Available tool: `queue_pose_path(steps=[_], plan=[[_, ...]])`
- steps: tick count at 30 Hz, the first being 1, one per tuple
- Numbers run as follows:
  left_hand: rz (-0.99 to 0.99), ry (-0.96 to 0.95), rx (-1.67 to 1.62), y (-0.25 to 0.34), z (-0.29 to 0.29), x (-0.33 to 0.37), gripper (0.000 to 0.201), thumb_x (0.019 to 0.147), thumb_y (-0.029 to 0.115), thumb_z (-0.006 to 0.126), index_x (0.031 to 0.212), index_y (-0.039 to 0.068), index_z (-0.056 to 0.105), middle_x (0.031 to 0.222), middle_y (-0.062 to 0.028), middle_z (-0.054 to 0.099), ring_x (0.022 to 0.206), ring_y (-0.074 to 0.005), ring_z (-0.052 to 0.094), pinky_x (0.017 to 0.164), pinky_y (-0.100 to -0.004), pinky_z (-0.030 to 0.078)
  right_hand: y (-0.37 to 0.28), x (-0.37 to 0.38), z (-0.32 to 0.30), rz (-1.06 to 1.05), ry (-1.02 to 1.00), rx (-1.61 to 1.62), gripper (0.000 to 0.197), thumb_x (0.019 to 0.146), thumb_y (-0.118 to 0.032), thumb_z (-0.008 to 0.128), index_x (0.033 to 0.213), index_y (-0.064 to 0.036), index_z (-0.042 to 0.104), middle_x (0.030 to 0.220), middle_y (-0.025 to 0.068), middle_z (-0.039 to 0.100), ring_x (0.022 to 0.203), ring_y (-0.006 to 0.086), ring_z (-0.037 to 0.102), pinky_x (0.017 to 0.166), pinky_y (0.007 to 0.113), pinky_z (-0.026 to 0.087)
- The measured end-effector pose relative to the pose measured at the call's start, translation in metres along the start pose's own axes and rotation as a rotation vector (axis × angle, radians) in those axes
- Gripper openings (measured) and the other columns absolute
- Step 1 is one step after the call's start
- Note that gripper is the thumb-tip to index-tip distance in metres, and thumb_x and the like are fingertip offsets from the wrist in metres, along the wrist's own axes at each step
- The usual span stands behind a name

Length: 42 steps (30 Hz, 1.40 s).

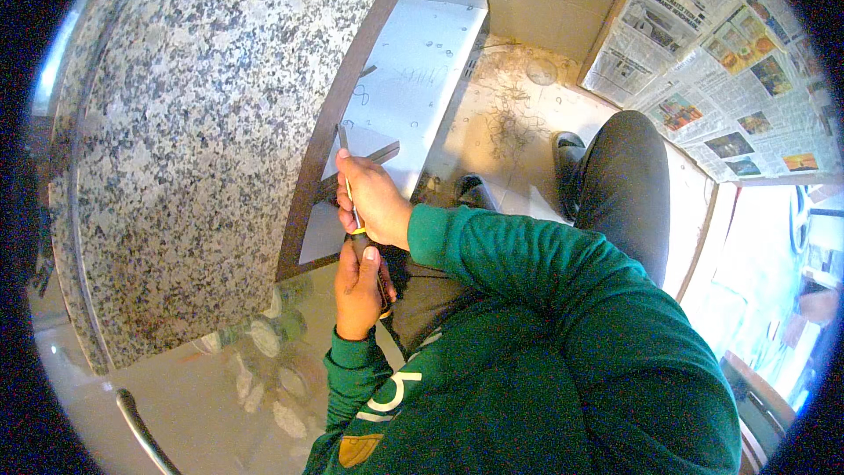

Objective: The person kneels under a bathroom vanity and uses a screwdriver and hammer to install a wooden trim piece along the cabinet edge. They repeatedly tap the trim into place and adjust it with the screwdriver.

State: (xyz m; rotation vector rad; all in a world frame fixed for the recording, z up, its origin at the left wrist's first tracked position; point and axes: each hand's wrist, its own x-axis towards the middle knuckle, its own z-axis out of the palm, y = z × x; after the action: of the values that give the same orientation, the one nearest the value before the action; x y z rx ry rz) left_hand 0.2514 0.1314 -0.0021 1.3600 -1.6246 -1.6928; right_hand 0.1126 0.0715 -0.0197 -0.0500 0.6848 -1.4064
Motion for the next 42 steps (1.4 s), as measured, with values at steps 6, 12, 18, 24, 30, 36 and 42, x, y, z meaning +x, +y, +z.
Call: queue_pose_path(steps=[6, 12, 18, 24, 30, 36, 42], plan=[[0.0, -0.006, -0.012, -0.004, -0.001, 0.004, 0.021, 0.105, 0.026, 0.049, 0.102, 0.006, 0.045, 0.068, -0.0016, 0.05, 0.047, -0.0103, 0.048, 0.043, -0.0262, 0.041, -0.002, 0.001, 0.002, -0.033, 0.016, -0.027, 0.042, 0.105, -0.049, 0.044, 0.085, -0.012, 0.045, 0.058, 0.001, 0.043, 0.039, 0.0169, 0.041, 0.036, 0.033, 0.035], [0.03, -0.036, -0.008, -0.006, -0.001, 0.009, 0.021, 0.106, 0.026, 0.049, 0.104, 0.006, 0.046, 0.068, -0.0018, 0.05, 0.046, -0.0104, 0.048, 0.042, -0.0261, 0.041, -0.004, 0.002, 0.002, -0.046, 0.049, -0.035, 0.043, 0.105, -0.049, 0.044, 0.084, -0.0114, 0.046, 0.057, 0.0008, 0.043, 0.038, 0.017, 0.04, 0.035, 0.033, 0.033], [0.031, -0.054, -0.004, -0.008, -0.004, 0.015, 0.024, 0.106, 0.03, 0.049, 0.106, 0.006, 0.046, 0.068, -0.0018, 0.05, 0.046, -0.0104, 0.048, 0.042, -0.026, 0.04, -0.004, 0.006, 0.001, -0.079, 0.036, -0.029, 0.043, 0.105, -0.048, 0.045, 0.085, -0.0108, 0.046, 0.057, 0.0015, 0.043, 0.038, 0.0175, 0.04, 0.035, 0.034, 0.035], [0.024, -0.064, 0.015, -0.006, -0.006, 0.021, 0.026, 0.106, 0.031, 0.05, 0.106, 0.006, 0.046, 0.067, -0.0015, 0.049, 0.046, -0.0103, 0.047, 0.042, -0.0263, 0.04, -0.009, 0.009, 0.0, -0.073, 0.046, -0.029, 0.041, 0.105, -0.048, 0.045, 0.087, -0.0109, 0.046, 0.058, 0.002, 0.044, 0.038, 0.0182, 0.042, 0.035, 0.035, 0.035], [0.036, -0.041, 0.07, -0.004, -0.003, 0.022, 0.02, 0.105, 0.026, 0.048, 0.1, 0.008, 0.046, 0.068, -0.0026, 0.051, 0.045, -0.0122, 0.048, 0.041, -0.0271, 0.04, -0.012, 0.01, -0.002, -0.078, 0.035, -0.016, 0.041, 0.103, -0.048, 0.049, 0.087, -0.0103, 0.047, 0.058, 0.0028, 0.045, 0.041, 0.0183, 0.045, 0.039, 0.034, 0.035], [0.034, -0.052, 0.075, 0.001, -0.004, 0.032, 0.021, 0.105, 0.026, 0.05, 0.099, 0.006, 0.045, 0.062, -0.0004, 0.047, 0.045, -0.0105, 0.047, 0.041, -0.0269, 0.039, -0.016, 0.017, -0.004, -0.08, 0.038, 0.034, 0.038, 0.104, -0.046, 0.048, 0.087, -0.0118, 0.046, 0.057, 0.0023, 0.044, 0.038, 0.0191, 0.042, 0.036, 0.035, 0.035], [0.029, -0.069, 0.047, 0.005, -0.001, 0.043, 0.021, 0.105, 0.026, 0.05, 0.099, 0.006, 0.045, 0.06, -0.0005, 0.047, 0.044, -0.0105, 0.046, 0.041, -0.0274, 0.039, -0.025, 0.025, -0.008, -0.066, 0.063, 0.013, 0.038, 0.103, -0.047, 0.048, 0.089, -0.0125, 0.047, 0.057, 0.0029, 0.045, 0.042, 0.0194, 0.044, 0.04, 0.034, 0.034]])
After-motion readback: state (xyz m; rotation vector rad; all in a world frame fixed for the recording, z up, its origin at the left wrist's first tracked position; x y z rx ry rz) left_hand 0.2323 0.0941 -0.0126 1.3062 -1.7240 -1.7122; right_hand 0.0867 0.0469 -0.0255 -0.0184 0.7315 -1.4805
